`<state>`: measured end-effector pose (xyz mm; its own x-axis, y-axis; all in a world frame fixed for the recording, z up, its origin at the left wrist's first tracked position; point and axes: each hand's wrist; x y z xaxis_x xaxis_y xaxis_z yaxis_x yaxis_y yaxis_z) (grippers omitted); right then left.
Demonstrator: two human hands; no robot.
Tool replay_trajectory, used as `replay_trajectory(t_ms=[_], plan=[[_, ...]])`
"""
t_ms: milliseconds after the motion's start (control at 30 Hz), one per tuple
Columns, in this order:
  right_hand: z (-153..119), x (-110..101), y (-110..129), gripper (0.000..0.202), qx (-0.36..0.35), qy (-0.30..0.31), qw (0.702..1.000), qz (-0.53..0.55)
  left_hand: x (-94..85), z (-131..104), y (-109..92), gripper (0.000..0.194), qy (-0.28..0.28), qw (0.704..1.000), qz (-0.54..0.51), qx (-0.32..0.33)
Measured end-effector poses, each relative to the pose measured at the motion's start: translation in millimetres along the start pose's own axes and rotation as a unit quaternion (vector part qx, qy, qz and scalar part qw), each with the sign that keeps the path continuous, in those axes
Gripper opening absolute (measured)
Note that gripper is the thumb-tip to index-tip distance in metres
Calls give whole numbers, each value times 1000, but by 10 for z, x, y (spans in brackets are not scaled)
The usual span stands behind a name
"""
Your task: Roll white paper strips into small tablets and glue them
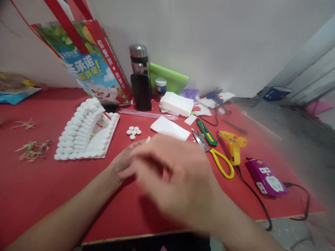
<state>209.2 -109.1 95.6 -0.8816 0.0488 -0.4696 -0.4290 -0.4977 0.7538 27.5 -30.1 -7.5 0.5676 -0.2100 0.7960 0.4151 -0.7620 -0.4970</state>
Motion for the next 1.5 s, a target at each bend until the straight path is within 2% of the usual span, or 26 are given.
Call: replay_trajectory(t_ms=[67,200,300,467,767,1000,1167,1333,1500], plan=[[135,82,-204,9,-31,-66,997,-17,-20,9,-1,25,-21,999,21,13],[169,276,-615,7,5,-71,997,19,-29,42,17,26,-54,997,51,32],[84,378,-751,13,40,-55,998,9,-10,60,47,27,-82,992,77,64],[58,431,-798,7,48,-46,997,-23,26,66,89,24,-106,982,118,105],[55,444,-909,9,24,-69,997,-24,61,57,130,31,-124,970,179,109],[99,380,-983,9,114,-48,990,67,51,60,137,31,-123,973,169,96],[112,366,-982,32,160,-40,973,164,39,58,122,34,-133,974,158,98],[85,441,-986,21,177,-3,979,102,28,58,133,34,-131,971,174,94],[62,457,-1011,14,117,-15,992,48,3,76,145,33,-120,973,180,84]])
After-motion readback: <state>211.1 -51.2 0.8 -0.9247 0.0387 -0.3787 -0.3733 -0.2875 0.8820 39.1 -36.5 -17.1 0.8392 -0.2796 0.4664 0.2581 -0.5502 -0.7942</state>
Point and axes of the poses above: each hand's wrist, its own z-axis towards the middle knuckle, its own x-axis out of the palm, y = z × x, and after that the axes turned 11 degrees about -x, right-handed
